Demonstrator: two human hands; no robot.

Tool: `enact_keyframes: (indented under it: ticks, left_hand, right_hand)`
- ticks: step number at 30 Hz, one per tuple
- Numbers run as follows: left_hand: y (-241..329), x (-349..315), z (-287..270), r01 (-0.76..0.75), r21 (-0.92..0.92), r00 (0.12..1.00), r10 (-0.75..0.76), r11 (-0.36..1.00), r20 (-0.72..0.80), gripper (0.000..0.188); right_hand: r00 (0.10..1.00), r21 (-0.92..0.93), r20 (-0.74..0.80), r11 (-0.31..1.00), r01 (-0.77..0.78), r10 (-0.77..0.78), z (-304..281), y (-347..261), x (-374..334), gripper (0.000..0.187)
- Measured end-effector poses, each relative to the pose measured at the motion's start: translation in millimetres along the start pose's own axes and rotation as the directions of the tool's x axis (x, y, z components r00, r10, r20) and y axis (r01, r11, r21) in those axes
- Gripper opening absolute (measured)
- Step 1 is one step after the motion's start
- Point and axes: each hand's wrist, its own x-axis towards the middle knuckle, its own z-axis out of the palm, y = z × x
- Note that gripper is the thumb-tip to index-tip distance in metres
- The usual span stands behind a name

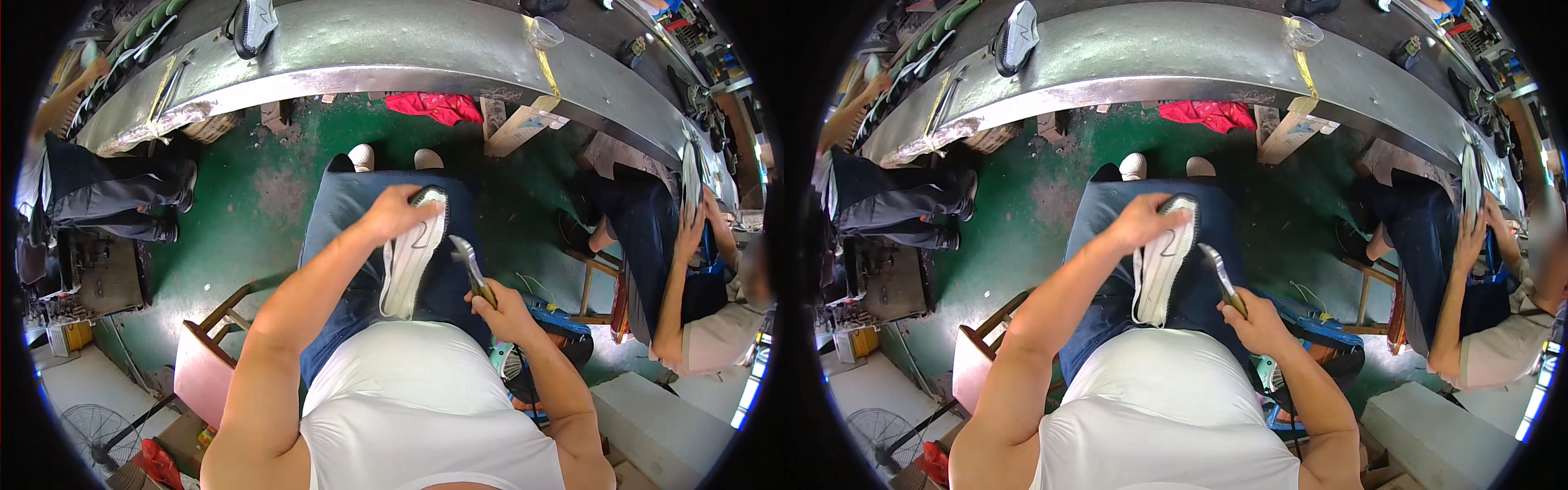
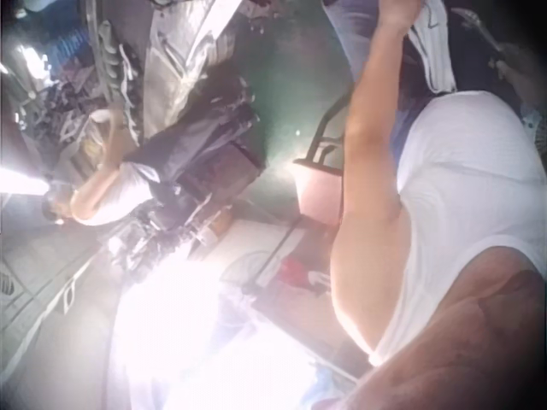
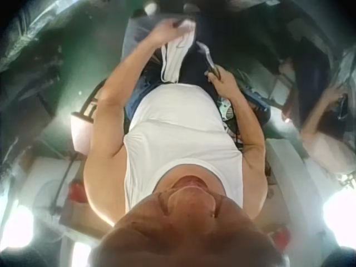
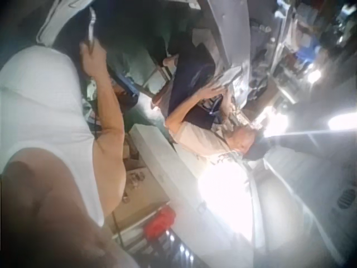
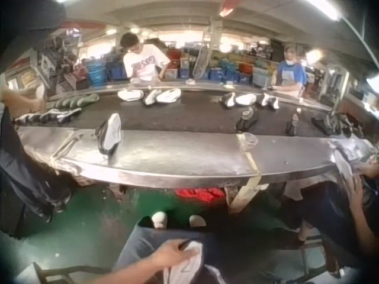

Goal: The recorder uses pliers to pull and secure the shoe upper material around the last to prepare it for sole attachment on an assembly line.

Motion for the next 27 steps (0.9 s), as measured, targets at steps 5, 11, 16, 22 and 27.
enact_keyframes:
  ticks: [5,11,16,22,27]
  left_hand:
    - [-40,-77,34,-0.272,0.267,0.922,0.330,0.924,-0.204,0.045]
    - [-48,-85,51,-0.330,0.535,0.797,0.533,0.778,-0.283,0.036]
    - [-55,-87,57,-0.486,0.556,0.663,0.699,0.674,-0.269,0.034]
    - [-96,-51,62,-0.070,-0.713,0.994,0.105,0.697,0.004,0.057]
    - [-86,-50,52,-0.038,-0.658,0.994,0.097,0.752,0.055,0.066]
  right_hand:
    - [0.988,-0.362,0.140,0.925,0.118,-0.071,-10,-23,7,0.047]
    - [0.937,-0.510,0.204,0.787,0.349,-0.283,-17,-40,30,0.051]
    - [0.924,-0.784,0.298,0.613,0.094,0.239,-30,-113,43,0.034]
    - [0.974,-0.689,0.225,0.702,0.182,-0.032,-3,-61,53,0.027]
    - [0.988,-0.320,-0.121,0.946,0.048,-0.091,49,-12,45,0.031]
